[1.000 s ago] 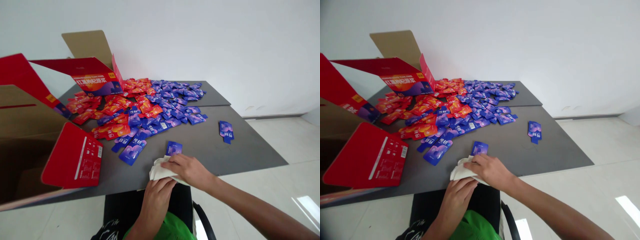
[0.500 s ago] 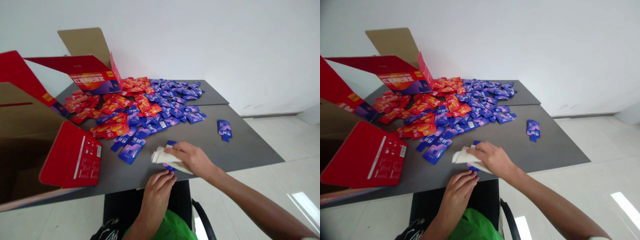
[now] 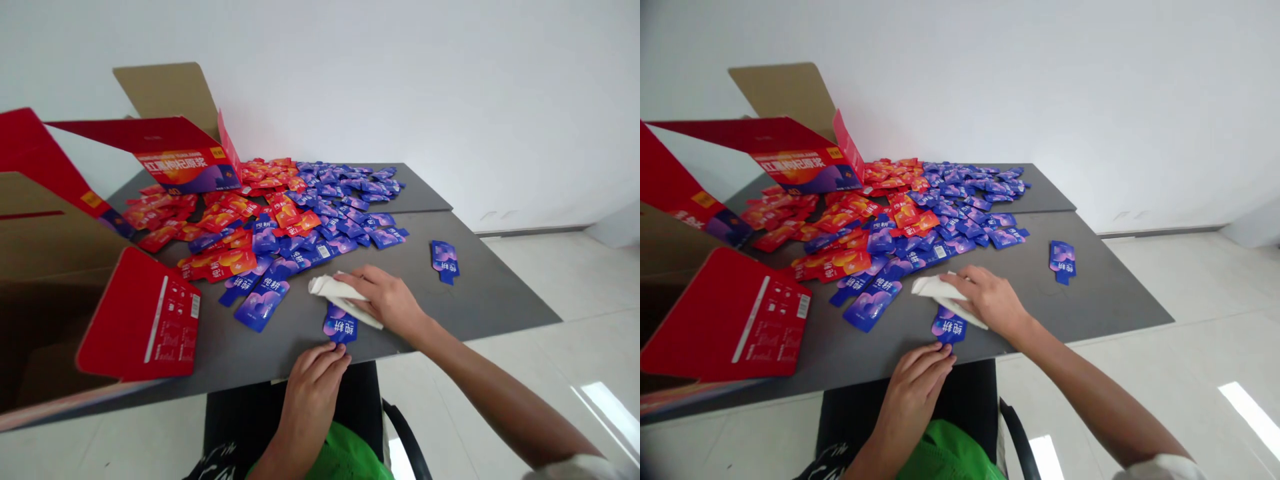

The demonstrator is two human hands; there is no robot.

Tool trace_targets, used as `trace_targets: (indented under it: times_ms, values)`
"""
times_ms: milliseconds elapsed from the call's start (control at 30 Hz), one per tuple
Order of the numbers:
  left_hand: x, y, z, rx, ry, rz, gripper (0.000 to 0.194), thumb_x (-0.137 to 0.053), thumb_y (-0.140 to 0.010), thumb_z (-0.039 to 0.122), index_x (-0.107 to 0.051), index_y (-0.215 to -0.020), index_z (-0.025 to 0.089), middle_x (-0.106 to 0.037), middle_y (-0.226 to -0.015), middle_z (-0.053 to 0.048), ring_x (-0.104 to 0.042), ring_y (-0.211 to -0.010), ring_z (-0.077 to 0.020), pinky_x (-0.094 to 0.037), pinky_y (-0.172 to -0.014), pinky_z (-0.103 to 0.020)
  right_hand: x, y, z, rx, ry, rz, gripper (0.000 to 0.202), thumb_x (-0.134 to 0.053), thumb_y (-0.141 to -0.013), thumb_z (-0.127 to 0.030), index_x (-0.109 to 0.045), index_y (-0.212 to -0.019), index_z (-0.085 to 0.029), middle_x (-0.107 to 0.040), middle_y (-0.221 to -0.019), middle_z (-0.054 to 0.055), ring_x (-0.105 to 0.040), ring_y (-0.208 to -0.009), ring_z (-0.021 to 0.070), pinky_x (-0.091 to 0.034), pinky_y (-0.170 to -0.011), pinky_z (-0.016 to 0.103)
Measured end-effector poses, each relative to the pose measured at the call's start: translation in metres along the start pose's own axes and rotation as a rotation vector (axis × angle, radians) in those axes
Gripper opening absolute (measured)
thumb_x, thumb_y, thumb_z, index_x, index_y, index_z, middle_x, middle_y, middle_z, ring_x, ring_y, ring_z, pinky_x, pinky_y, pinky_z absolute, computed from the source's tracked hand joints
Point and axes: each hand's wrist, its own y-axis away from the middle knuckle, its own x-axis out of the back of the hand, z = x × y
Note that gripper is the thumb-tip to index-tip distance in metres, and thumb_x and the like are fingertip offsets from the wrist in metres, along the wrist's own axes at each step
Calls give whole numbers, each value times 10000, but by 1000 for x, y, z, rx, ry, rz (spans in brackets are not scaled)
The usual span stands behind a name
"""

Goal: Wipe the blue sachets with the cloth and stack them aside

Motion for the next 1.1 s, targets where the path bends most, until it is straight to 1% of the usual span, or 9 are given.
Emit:
trace_targets:
  times_ms: [133, 200, 300, 433, 567, 700, 833, 967, 1100]
  values:
    - [3, -2, 2, 6, -3, -23, 247, -556, -1023, 140, -760, -1145, 209, -795, -1093, -40, -726, -1017, -213, -639, -898, -400, -13, 28, -32, 132, -96, -148, 387, -544, -1062, -403, -624, -1411, -255, -713, -1154, 87, -683, -1048, 204, -570, -864, 279]
    - [3, -3, 1, 6, 2, -35, 248, -561, -1021, 137, -758, -1150, 214, -793, -1118, -36, -725, -1033, -216, -636, -901, -402, -25, 22, -24, 85, -117, -164, 376, -558, -1057, -404, -635, -1395, -259, -709, -1164, 83, -686, -1051, 196, -570, -874, 274]
    - [2, -2, -1, -2, 8, -37, 235, -574, -1018, 139, -757, -1143, 219, -788, -1156, -30, -721, -1069, -219, -632, -916, -404, -33, -5, 11, -40, -58, -124, 380, -578, -1052, -381, -629, -1412, -273, -699, -1186, 88, -690, -1046, 198, -573, -863, 280]
    - [0, 0, -2, 12, 12, -25, 225, -580, -1020, 153, -750, -1151, 217, -789, -1152, -28, -723, -1066, -217, -634, -910, -406, -19, -30, 38, -120, 55, -92, 369, -628, -1025, -329, -658, -1385, -250, -703, -1194, 99, -685, -1074, 230, -574, -860, 293]
    - [0, 0, 0, 5, 12, -21, 227, -561, -1032, 164, -747, -1154, 210, -787, -1153, -33, -718, -1067, -228, -631, -909, -425, -6, -3, 3, -20, 8, -33, 425, -582, -1047, -346, -586, -1465, -265, -690, -1226, 98, -674, -1082, 229, -571, -867, 305]
    - [2, 0, 1, 5, 7, -31, 226, -556, -1035, 162, -743, -1155, 197, -791, -1110, -40, -720, -1024, -231, -630, -898, -432, -18, 28, -31, 139, -104, -143, 394, -572, -1052, -394, -619, -1417, -256, -710, -1169, 81, -683, -1053, 202, -568, -866, 279]
    - [2, -1, -1, -2, 24, -42, 220, -576, -1025, 157, -744, -1160, 203, -785, -1158, -36, -715, -1071, -230, -629, -923, -425, -33, 7, 0, -5, -78, -112, 382, -592, -1044, -387, -634, -1406, -272, -701, -1178, 82, -692, -1031, 188, -567, -836, 256]
    - [0, -1, -1, 9, 32, -24, 217, -591, -1016, 150, -752, -1147, 213, -788, -1151, -31, -721, -1064, -226, -634, -923, -423, -19, -26, 38, -123, 81, -80, 359, -619, -1028, -349, -669, -1372, -258, -712, -1155, 92, -695, -1013, 225, -572, -785, 275]
    - [0, -1, 0, 14, 26, -21, 235, -594, -1008, 136, -753, -1160, 218, -787, -1157, -34, -720, -1072, -227, -634, -929, -417, -1, -7, 10, -49, 40, 26, 405, -534, -1067, -370, -603, -1452, -265, -697, -1197, 109, -679, -1063, 226, -568, -856, 299]
